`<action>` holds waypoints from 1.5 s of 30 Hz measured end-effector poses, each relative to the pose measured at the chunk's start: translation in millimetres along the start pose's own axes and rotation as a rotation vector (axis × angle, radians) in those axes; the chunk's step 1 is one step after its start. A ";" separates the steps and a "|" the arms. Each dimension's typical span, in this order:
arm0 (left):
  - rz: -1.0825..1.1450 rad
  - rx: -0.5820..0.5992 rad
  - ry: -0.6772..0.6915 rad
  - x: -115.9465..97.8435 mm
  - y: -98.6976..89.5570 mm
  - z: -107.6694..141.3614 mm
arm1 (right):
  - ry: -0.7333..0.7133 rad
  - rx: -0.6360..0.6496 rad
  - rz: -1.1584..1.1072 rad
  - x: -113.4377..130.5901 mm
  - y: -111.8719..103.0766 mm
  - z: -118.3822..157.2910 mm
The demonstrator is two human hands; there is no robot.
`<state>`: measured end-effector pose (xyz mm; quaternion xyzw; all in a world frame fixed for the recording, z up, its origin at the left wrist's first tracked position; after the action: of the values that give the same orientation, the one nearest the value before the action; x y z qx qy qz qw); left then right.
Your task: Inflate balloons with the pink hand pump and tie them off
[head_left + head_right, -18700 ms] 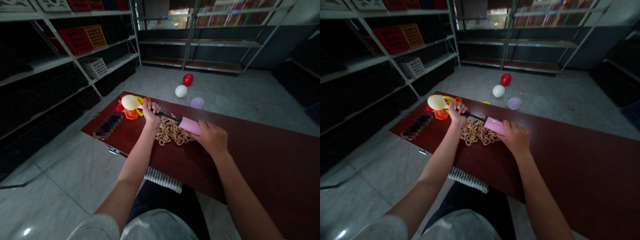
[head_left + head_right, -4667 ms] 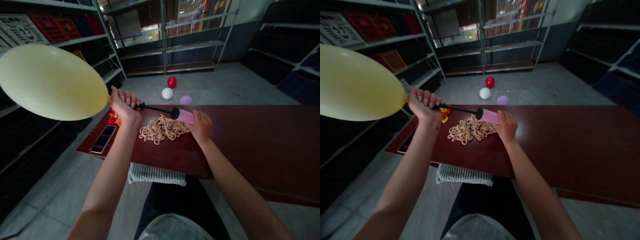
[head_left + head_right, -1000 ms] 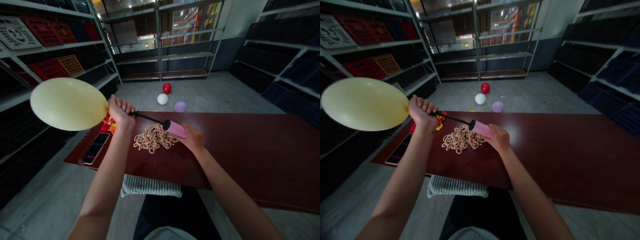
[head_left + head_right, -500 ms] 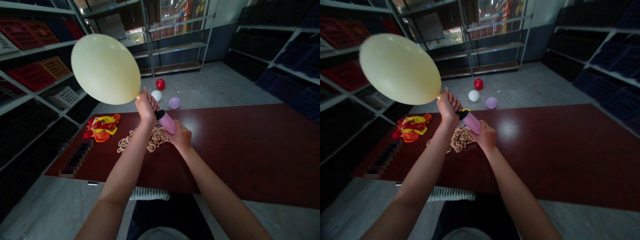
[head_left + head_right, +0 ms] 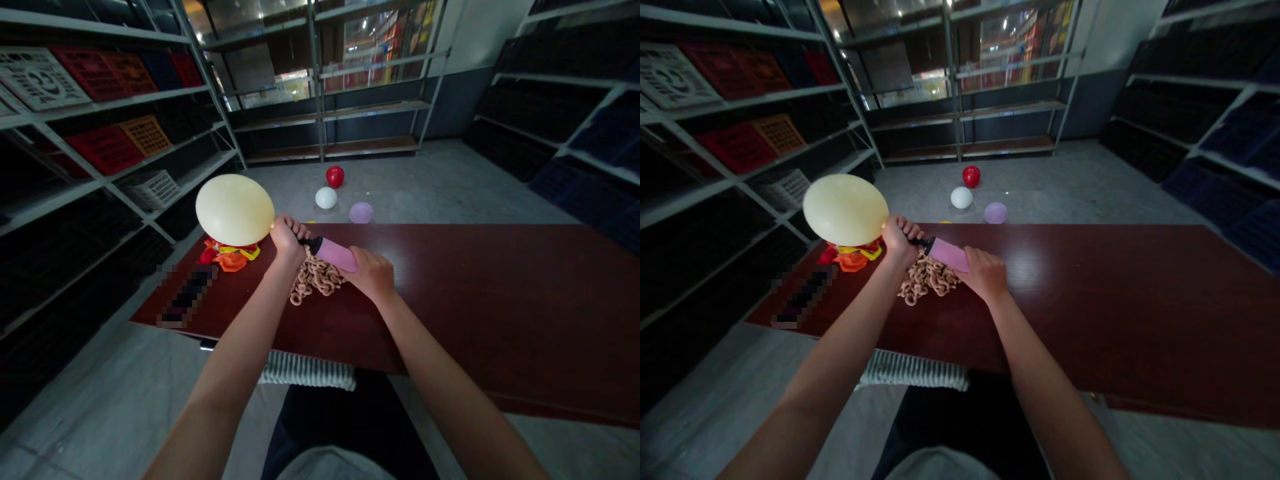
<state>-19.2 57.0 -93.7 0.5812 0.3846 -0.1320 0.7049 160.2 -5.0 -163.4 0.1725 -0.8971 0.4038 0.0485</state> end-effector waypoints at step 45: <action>-0.078 0.173 0.045 26.9 91.1 14.0 | 0.318 -0.087 -0.125 -28.5 -2.9 -4.4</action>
<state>61.8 77.6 -46.6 0.6274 0.4096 -0.1790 0.6376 187.6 4.2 -164.9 0.1593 -0.8823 0.3832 0.2223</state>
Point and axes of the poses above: each hand's wrist, its own z-axis away from the middle knuckle, its own y-axis out of the palm, x = y × z, the point moved 5 cm from there along -z, towards the middle knuckle, and after that the axes turned 7 degrees about y, right-handed, at the moved point
